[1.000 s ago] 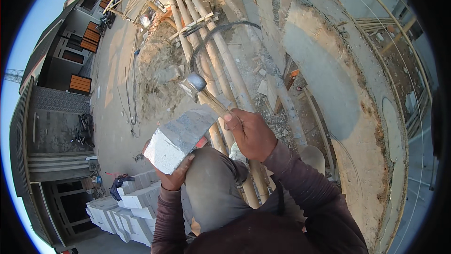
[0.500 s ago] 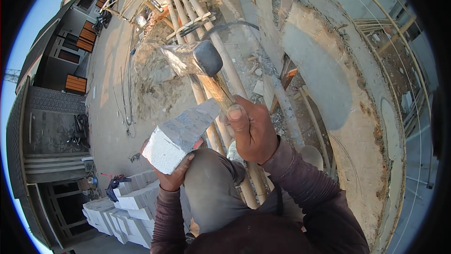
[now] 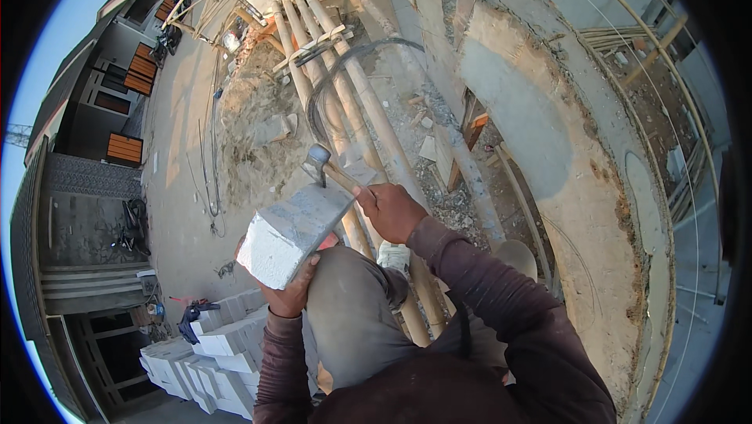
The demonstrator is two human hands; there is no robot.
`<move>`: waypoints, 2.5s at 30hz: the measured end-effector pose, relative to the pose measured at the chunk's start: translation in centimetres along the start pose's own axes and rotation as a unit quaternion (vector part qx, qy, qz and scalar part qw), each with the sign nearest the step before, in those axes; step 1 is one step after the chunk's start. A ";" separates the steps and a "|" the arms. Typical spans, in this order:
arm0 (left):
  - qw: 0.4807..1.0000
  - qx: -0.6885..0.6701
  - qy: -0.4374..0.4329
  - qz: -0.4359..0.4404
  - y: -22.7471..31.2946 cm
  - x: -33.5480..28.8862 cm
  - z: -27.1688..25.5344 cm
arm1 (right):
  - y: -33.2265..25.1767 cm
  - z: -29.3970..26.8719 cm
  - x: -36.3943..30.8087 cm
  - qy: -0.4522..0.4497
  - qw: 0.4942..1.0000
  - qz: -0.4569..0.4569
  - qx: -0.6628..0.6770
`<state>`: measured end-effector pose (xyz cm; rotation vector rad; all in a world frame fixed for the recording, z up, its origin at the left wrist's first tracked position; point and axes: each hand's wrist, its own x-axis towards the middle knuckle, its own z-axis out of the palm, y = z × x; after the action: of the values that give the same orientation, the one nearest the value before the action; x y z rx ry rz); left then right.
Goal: The person holds a lightweight concrete block and uses an axe to chip and shape its edges while standing on a scaffold. The person then places the block onto a wall and continues to trim the edges to fit the structure.
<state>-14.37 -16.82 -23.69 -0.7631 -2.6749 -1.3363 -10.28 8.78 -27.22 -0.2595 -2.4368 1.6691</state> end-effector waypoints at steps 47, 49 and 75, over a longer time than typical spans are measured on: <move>0.997 0.043 0.041 0.043 -0.3 -0.7 -0.2 | 1.4 -0.6 -4.3 -0.061 0.984 0.137 -0.093; 0.996 0.037 0.046 0.073 -0.4 0.2 0.6 | 5.9 -0.5 -4.0 -0.058 0.984 0.155 -0.067; 0.995 -0.034 0.058 0.067 1.2 0.6 1.8 | 1.1 -2.8 -2.1 -0.036 0.997 0.042 -0.060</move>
<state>-14.11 -14.62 -23.77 -0.8287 -2.4538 -1.3986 -7.50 11.23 -27.33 -0.3298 -2.6180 1.5928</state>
